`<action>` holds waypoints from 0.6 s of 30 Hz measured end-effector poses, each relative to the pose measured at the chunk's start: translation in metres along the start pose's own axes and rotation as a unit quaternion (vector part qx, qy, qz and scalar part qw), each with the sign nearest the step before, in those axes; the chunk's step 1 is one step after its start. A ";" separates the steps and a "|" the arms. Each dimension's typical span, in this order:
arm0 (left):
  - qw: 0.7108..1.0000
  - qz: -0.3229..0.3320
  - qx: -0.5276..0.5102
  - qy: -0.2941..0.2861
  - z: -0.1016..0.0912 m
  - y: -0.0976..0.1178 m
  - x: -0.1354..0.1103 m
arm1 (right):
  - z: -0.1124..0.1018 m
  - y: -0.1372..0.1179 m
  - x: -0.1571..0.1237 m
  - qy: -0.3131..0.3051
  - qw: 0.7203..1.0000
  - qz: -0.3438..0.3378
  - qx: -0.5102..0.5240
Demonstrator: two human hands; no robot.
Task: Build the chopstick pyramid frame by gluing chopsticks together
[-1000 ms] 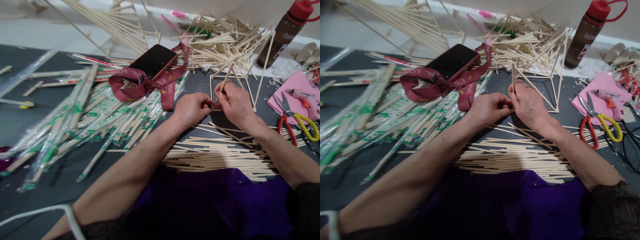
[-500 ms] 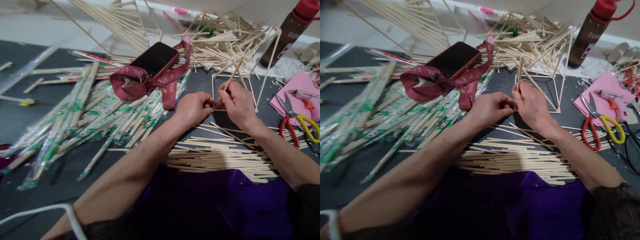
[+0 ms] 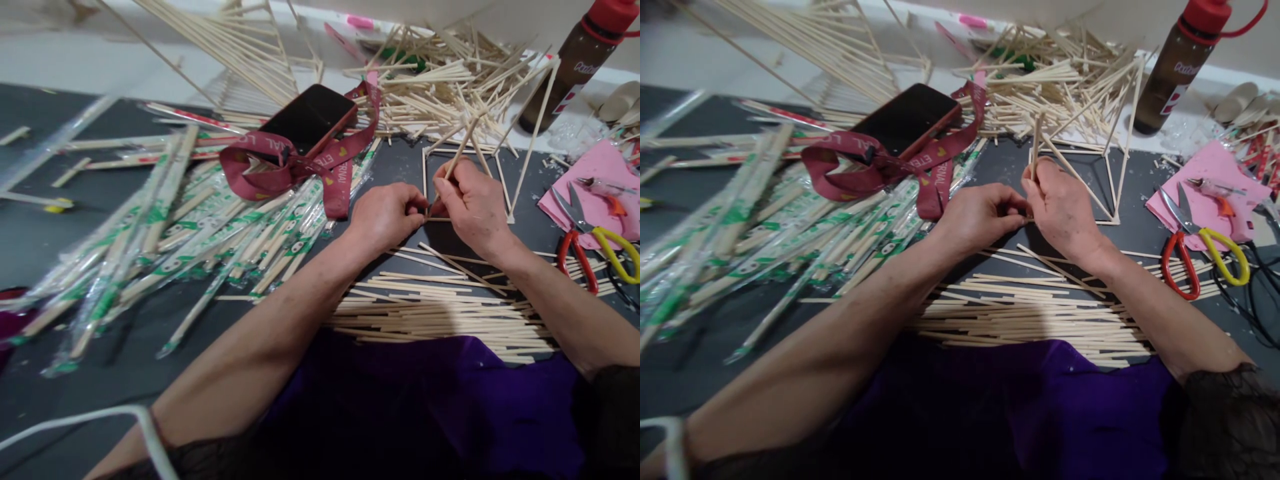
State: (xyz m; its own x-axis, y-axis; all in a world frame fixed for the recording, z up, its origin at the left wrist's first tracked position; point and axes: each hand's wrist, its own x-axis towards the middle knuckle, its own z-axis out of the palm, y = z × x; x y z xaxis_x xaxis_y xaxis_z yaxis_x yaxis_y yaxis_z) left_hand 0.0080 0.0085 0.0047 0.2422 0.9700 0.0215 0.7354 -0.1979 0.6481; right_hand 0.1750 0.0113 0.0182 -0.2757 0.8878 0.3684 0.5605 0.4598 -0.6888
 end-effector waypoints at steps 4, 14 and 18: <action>1.000 -0.007 0.010 -0.012 0.000 0.001 0.000 | -0.002 -0.001 0.000 -0.003 1.000 -0.002 0.009; 0.998 -0.015 0.066 -0.013 0.000 0.002 0.002 | 0.001 0.005 -0.001 -0.047 0.996 -0.001 -0.072; 0.998 -0.015 0.063 -0.012 0.001 0.002 0.002 | -0.001 0.006 -0.001 -0.103 0.985 0.031 -0.138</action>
State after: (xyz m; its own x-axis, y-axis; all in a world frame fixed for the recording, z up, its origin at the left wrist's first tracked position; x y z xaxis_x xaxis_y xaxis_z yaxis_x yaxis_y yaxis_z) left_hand 0.0104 0.0101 0.0052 0.2322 0.9725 -0.0164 0.8158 -0.1856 0.5477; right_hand 0.1796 0.0133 0.0142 -0.3710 0.9117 0.1766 0.7645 0.4078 -0.4992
